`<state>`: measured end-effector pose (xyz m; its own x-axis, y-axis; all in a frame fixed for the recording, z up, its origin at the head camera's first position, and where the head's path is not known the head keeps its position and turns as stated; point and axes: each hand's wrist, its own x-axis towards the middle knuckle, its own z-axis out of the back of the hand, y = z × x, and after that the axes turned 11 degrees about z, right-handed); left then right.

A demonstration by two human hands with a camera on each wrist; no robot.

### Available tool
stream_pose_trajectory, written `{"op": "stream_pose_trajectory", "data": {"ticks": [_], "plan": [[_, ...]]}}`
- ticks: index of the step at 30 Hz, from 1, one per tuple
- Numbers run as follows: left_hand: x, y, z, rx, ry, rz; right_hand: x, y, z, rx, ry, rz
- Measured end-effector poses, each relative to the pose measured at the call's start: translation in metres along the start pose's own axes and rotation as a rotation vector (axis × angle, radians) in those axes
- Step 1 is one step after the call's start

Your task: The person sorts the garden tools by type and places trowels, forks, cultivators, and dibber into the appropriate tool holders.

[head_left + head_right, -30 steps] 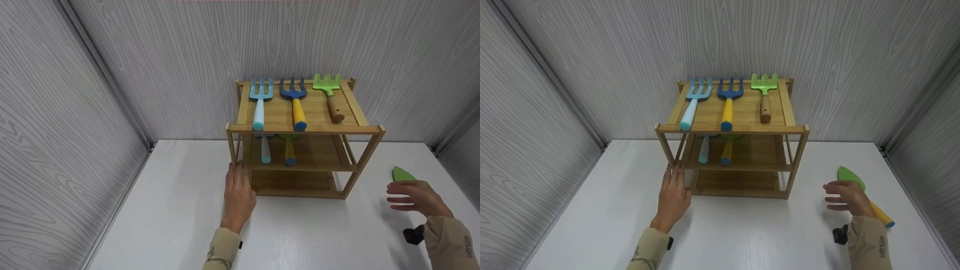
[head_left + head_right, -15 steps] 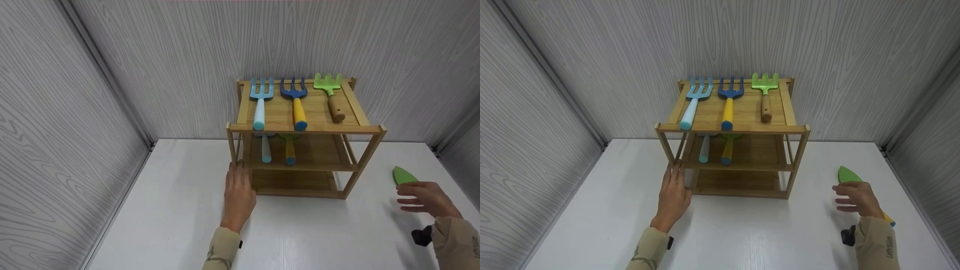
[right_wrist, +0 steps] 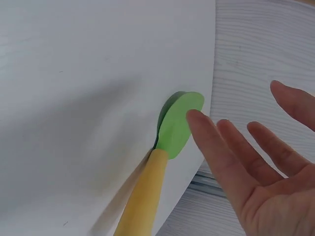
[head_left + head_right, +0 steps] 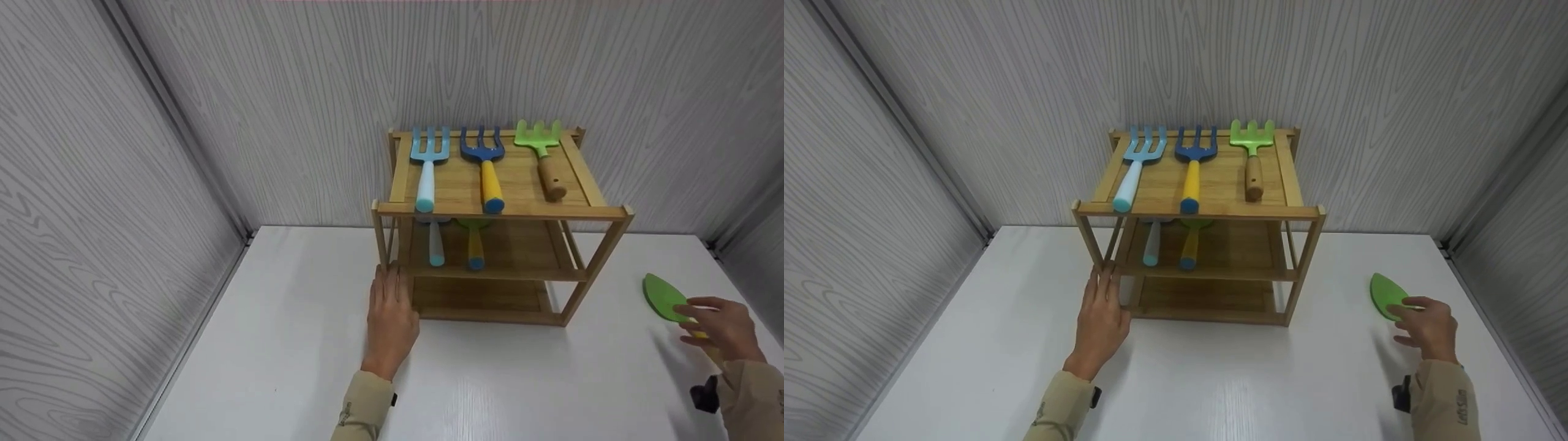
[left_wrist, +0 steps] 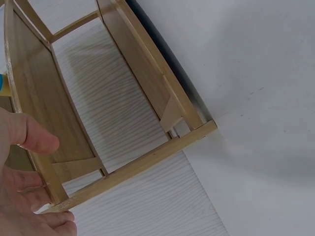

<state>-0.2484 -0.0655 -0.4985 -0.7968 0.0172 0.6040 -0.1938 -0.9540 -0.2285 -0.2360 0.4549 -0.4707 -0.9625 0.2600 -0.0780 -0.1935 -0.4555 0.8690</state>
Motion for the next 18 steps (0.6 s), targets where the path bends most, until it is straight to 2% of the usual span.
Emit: {"op": "stream_pose_trajectory", "data": {"ticks": [3,8,11,14,18], "plan": [[0.0,-0.001,0.001,-0.002,0.013,0.007,-0.002,-0.004,-0.002,-0.078,-0.076,0.022],[0.0,0.0,0.0,-0.012,0.012,0.006,-0.004,-0.012,-0.005,-0.328,-0.196,0.145],[0.0,0.0,-0.001,-0.026,-0.006,-0.004,-0.005,-0.017,-0.006,-0.427,-0.261,0.178],[0.0,0.0,-0.001,-0.034,-0.017,-0.01,-0.005,-0.024,-0.006,-0.468,-0.272,0.143],[0.0,0.0,-0.002,-0.023,-0.009,-0.004,-0.007,-0.035,-0.004,-0.534,-0.218,0.088]]}}
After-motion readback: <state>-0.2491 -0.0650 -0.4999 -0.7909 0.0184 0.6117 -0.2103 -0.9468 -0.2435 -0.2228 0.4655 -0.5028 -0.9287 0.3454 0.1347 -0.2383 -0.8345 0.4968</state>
